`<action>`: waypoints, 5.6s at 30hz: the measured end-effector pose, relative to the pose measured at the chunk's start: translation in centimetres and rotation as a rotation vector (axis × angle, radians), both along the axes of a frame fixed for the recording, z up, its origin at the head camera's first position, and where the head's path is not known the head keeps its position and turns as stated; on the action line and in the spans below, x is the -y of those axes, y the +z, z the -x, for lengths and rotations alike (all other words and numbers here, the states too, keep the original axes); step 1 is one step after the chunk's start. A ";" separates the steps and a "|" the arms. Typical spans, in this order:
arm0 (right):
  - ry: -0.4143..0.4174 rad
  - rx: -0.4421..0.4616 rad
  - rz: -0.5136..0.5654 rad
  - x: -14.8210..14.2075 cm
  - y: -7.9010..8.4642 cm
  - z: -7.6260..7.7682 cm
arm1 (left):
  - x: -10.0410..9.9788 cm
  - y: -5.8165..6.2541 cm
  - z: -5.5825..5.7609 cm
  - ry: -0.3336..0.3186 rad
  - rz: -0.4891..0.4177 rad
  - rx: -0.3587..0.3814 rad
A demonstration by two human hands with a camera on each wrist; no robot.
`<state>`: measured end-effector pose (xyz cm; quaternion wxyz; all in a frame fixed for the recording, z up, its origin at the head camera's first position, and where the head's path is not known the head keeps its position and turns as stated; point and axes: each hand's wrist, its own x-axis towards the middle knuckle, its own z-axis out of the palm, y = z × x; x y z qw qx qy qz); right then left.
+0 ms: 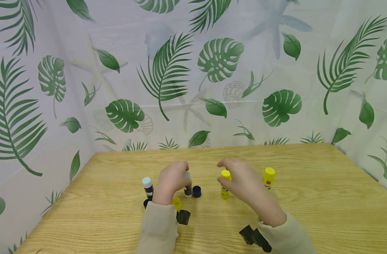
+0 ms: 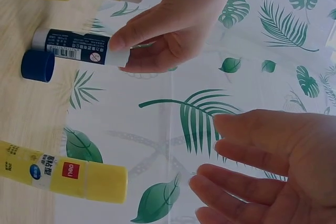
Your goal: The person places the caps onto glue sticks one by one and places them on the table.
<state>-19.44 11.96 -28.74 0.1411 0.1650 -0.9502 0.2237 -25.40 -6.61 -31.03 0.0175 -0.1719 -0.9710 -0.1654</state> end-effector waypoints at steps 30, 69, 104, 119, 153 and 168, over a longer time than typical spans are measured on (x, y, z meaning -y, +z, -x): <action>0.008 0.052 -0.021 0.2 -0.1 -0.1 | 0.1 0.3 -0.5 -0.051 0.028 -0.047; 0.060 0.039 0.059 2.0 0.9 1.4 | 0.4 3.5 -2.9 -0.164 -0.192 -0.093; 0.241 0.323 -0.090 5.2 -6.7 5.0 | 1.0 3.7 -3.0 -0.229 -0.110 -0.194; 0.243 0.380 -0.218 5.4 -6.8 4.4 | 1.0 3.5 -3.1 -0.253 -0.096 -0.213; 0.366 0.249 -0.012 3.7 -3.7 3.0 | 1.1 3.6 -3.2 -0.246 -0.121 -0.195; 0.276 0.121 0.056 1.2 0.8 1.1 | 0.7 3.7 -3.2 -0.275 -0.122 -0.206</action>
